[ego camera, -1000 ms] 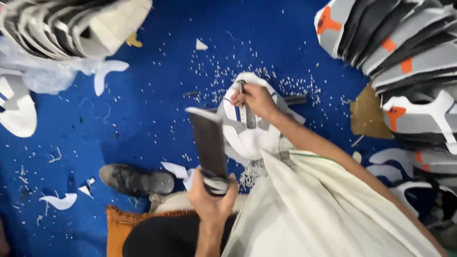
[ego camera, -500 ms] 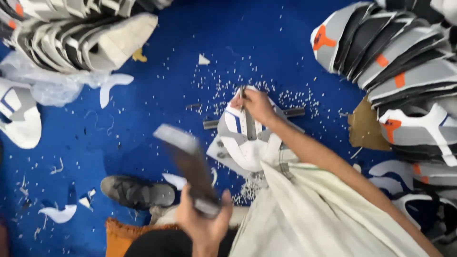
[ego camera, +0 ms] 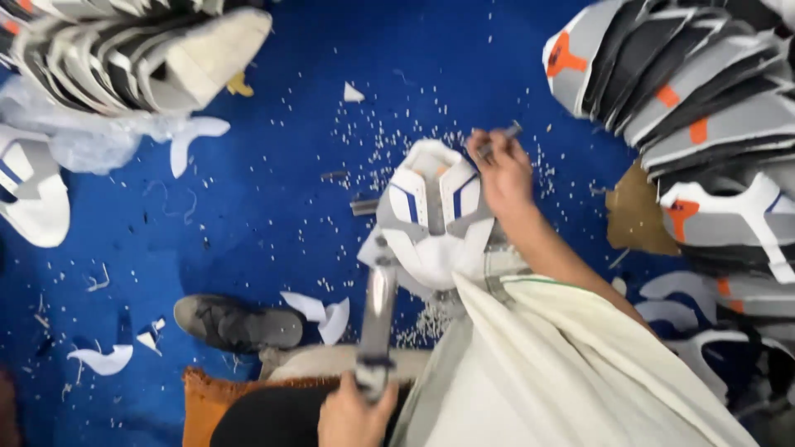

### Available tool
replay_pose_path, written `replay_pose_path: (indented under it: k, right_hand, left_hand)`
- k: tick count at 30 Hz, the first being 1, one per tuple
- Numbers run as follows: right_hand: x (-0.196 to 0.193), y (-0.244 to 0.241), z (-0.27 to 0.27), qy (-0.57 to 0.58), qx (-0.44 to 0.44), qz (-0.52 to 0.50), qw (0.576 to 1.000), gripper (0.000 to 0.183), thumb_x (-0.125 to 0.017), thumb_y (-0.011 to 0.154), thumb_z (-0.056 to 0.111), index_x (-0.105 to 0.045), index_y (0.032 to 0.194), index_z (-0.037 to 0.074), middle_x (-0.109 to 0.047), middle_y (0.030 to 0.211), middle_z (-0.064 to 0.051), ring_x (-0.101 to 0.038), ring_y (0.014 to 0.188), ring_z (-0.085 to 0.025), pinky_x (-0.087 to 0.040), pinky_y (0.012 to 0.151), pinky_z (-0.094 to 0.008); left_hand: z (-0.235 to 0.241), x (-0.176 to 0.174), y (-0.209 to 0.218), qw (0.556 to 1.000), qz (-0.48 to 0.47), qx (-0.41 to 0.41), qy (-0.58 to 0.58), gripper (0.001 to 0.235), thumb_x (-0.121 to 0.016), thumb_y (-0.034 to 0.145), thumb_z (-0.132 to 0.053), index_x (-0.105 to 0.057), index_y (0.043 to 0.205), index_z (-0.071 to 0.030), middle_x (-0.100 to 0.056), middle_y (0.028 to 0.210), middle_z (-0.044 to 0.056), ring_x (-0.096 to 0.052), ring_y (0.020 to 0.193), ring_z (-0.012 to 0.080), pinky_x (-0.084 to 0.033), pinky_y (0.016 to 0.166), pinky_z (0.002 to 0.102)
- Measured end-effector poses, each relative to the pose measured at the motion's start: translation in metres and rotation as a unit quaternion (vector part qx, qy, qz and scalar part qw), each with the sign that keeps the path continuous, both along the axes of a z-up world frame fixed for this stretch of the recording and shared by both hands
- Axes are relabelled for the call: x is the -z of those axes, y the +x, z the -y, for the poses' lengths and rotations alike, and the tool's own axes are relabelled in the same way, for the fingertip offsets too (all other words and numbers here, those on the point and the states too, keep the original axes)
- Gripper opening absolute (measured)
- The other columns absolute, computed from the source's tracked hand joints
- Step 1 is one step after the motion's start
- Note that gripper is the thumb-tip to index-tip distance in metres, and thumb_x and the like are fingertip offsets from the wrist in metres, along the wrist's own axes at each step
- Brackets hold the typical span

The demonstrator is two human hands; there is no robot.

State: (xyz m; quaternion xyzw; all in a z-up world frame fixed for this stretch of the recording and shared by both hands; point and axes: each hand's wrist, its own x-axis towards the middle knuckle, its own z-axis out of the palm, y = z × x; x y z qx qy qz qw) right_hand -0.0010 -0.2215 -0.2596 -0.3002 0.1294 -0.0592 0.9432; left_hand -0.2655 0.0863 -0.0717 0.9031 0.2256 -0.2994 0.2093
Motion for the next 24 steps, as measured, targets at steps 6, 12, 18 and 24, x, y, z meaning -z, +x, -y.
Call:
replay_pose_path:
  k: [6,12,18,24]
  right_hand:
    - [-0.002,-0.072,0.051,0.023,-0.026,-0.131,0.991,0.017,-0.053,0.103,0.009,-0.062,0.111,-0.003,-0.066,0.119,-0.019,-0.070,0.108,-0.028,-0.057,0.102,-0.041]
    - [0.000,-0.149,0.117,-0.124,0.004,-0.138,0.983,0.019,-0.052,0.089,-0.007,-0.069,0.098,-0.005,-0.061,0.089,-0.010,-0.050,0.062,-0.012,-0.040,0.057,-0.027]
    - [-0.061,-0.149,0.137,-0.186,0.041,-0.184,0.964,0.017,-0.056,0.091,-0.002,-0.072,0.097,-0.003,-0.047,0.062,0.003,-0.035,0.045,-0.004,-0.025,0.042,-0.024]
    - [-0.154,-0.186,0.183,-0.672,0.129,-0.150,0.714,0.015,-0.065,0.097,0.006,-0.073,0.110,0.003,-0.071,0.101,-0.009,-0.057,0.084,-0.018,-0.043,0.071,-0.032]
  left_hand:
    - [-0.010,0.055,-0.007,0.955,0.003,0.276,0.105,0.083,-0.070,0.077,-0.069,-0.062,0.121,0.001,-0.072,0.096,0.024,-0.072,0.083,0.0396,-0.057,0.071,0.049]
    - [0.026,0.105,0.174,0.930,0.243,0.253,0.111,0.066,-0.077,0.076,-0.063,-0.068,0.100,-0.002,-0.067,0.105,0.020,-0.065,0.093,0.0418,-0.051,0.073,0.053]
    - [0.090,0.085,0.257,0.749,0.341,-0.204,-0.531,0.039,-0.078,0.072,-0.002,-0.062,0.107,-0.007,-0.070,0.100,0.004,-0.066,0.091,0.0180,-0.054,0.083,0.034]
    - [-0.130,0.326,0.130,0.449,0.105,-0.431,-0.776,0.014,-0.067,0.104,-0.028,-0.066,0.112,-0.016,-0.064,0.096,0.006,-0.061,0.086,0.0219,-0.053,0.077,0.042]
